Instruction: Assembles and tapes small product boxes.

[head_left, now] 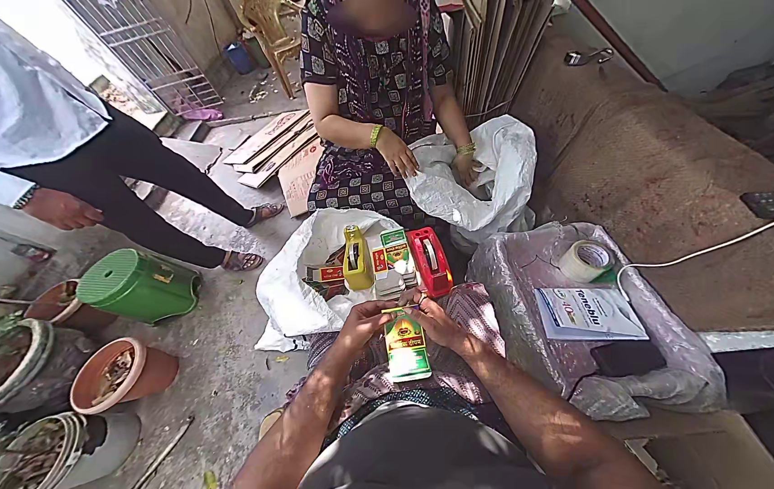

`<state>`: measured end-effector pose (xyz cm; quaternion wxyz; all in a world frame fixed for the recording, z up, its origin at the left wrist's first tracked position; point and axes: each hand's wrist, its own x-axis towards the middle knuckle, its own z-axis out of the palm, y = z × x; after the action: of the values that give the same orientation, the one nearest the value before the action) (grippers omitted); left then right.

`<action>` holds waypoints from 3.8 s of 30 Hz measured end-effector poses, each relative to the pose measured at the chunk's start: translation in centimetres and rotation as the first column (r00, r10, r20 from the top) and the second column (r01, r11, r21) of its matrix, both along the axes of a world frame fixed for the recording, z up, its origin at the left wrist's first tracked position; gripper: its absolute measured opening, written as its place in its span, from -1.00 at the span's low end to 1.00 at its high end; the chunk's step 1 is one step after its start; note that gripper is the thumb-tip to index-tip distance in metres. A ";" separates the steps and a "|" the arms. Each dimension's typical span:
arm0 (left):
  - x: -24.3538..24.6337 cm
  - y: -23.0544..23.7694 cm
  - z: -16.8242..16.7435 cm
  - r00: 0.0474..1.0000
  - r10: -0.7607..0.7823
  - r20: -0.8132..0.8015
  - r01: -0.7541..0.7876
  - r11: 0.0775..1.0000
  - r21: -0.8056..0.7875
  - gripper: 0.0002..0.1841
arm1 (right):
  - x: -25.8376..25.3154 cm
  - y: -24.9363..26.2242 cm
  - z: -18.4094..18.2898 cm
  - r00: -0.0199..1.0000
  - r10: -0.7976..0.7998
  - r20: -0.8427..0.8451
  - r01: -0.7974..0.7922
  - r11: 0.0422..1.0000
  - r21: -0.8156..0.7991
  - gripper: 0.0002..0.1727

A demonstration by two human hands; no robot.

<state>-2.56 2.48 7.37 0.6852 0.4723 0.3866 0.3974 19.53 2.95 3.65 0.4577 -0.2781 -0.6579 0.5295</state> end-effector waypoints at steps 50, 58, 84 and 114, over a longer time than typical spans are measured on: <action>1.5 -0.3 0.2 0.701 0.507 -0.501 0.166 0.567 0.807 -0.74 | 0.2 -0.8 2.0 0.893 -0.362 -0.268 0.186 0.838 -0.512 -0.36; 2.1 -0.9 0.5 0.638 0.532 -0.557 0.251 0.541 0.803 -0.78 | -0.7 0.2 1.6 0.900 -0.349 -0.261 0.154 0.814 -0.560 -0.41; 0.4 1.3 3.5 0.727 0.668 -0.157 -0.181 0.407 0.895 -0.76 | 0.0 0.0 0.3 0.875 -0.417 0.244 0.478 0.824 -0.304 -0.52; 2.5 10.9 -9.2 0.606 0.284 -0.743 -0.407 0.913 0.017 -0.48 | -3.2 7.2 -4.2 0.709 -0.288 0.644 0.550 0.798 -0.248 0.14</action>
<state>-0.10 13.42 -1.82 0.4170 0.4530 0.7406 0.2690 16.30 10.12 -0.53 0.2755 -0.6623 -0.5502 0.4275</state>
